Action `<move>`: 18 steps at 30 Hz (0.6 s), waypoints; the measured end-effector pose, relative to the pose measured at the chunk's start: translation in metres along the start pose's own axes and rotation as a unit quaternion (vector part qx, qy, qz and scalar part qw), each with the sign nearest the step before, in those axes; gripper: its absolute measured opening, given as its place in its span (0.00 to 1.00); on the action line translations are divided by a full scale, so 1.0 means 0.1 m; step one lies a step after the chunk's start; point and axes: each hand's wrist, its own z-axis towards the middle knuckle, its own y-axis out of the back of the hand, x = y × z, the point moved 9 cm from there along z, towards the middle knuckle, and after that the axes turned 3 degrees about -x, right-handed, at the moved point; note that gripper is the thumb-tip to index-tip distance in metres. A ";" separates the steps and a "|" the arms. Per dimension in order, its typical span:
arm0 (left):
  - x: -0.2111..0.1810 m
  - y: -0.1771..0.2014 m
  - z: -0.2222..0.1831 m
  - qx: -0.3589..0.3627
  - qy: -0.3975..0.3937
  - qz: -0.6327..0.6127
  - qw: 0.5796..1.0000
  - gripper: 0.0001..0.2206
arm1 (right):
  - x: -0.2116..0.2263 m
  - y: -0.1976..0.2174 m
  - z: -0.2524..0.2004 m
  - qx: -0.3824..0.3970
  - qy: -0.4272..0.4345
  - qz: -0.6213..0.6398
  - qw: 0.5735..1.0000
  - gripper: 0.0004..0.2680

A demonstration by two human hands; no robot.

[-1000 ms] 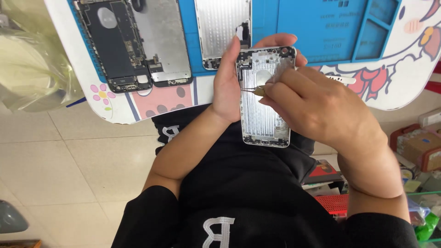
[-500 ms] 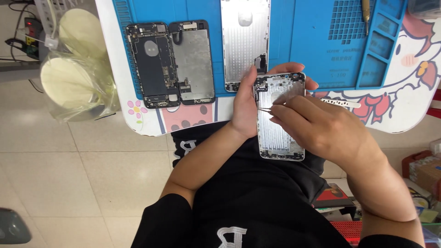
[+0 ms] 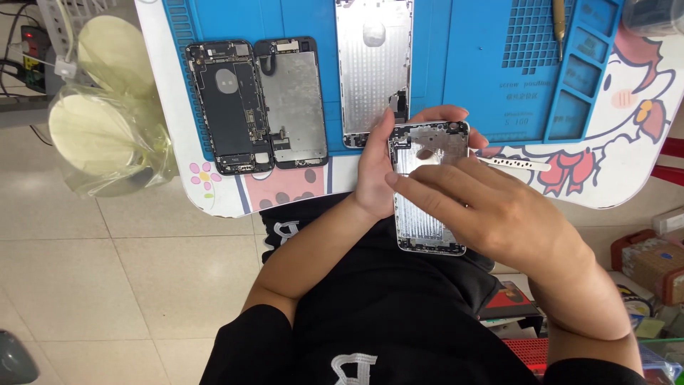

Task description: The recorder is disassembling or repairing the internal components of a mobile phone chassis using tools.

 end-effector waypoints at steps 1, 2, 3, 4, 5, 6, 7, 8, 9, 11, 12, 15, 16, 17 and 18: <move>-0.01 -0.03 -0.01 0.008 -0.006 0.010 1.000 0.36 | -0.04 -0.02 -0.01 0.001 -0.017 0.007 1.000 0.19; -0.02 -0.05 -0.01 0.016 -0.013 0.019 1.000 0.36 | -0.07 -0.05 -0.02 0.002 -0.033 0.015 0.999 0.17; -0.04 -0.06 -0.01 0.014 -0.013 0.022 1.000 0.36 | -0.07 -0.05 -0.03 0.000 -0.032 0.016 0.999 0.17; -0.04 -0.05 -0.01 -0.002 -0.010 0.047 0.999 0.36 | -0.09 -0.08 -0.05 0.015 -0.040 -0.014 0.999 0.18; -0.04 -0.03 -0.02 -0.018 -0.007 0.072 0.997 0.37 | -0.10 -0.11 -0.06 0.031 -0.048 -0.044 0.997 0.19; -0.04 0.01 -0.02 -0.021 -0.007 0.074 0.997 0.37 | -0.11 -0.10 -0.05 0.029 -0.047 -0.041 0.998 0.19; -0.02 0.01 -0.01 0.000 -0.003 0.037 0.999 0.37 | -0.10 -0.10 -0.05 0.029 -0.043 -0.008 0.999 0.20; 0.00 0.01 0.00 0.021 0.000 0.000 1.000 0.37 | -0.10 -0.09 -0.04 0.029 -0.039 0.024 0.999 0.22; -0.01 0.00 -0.01 0.020 -0.001 -0.001 1.000 0.37 | -0.10 -0.10 -0.04 0.030 -0.038 0.025 0.998 0.22; -0.04 -0.01 -0.03 0.013 -0.016 0.046 0.999 0.36 | -0.14 -0.08 -0.03 0.004 -0.063 0.030 0.998 0.17; -0.03 -0.01 -0.03 0.013 -0.016 0.045 0.999 0.36 | -0.13 -0.08 -0.04 0.005 -0.063 0.030 0.998 0.17; -0.03 0.02 -0.02 -0.005 -0.005 0.015 1.000 0.37 | -0.15 -0.10 -0.05 0.017 -0.075 -0.002 0.997 0.19; -0.05 0.02 -0.02 0.000 -0.011 0.030 0.999 0.36 | -0.11 -0.08 -0.02 0.010 -0.049 0.007 0.999 0.20; -0.02 0.02 0.02 0.009 -0.011 0.041 0.999 0.36 | -0.08 -0.04 -0.03 0.006 -0.030 0.010 0.999 0.21; 0.01 -0.02 0.02 0.013 -0.004 0.034 0.999 0.36 | -0.10 -0.05 -0.05 0.010 -0.038 0.005 0.999 0.21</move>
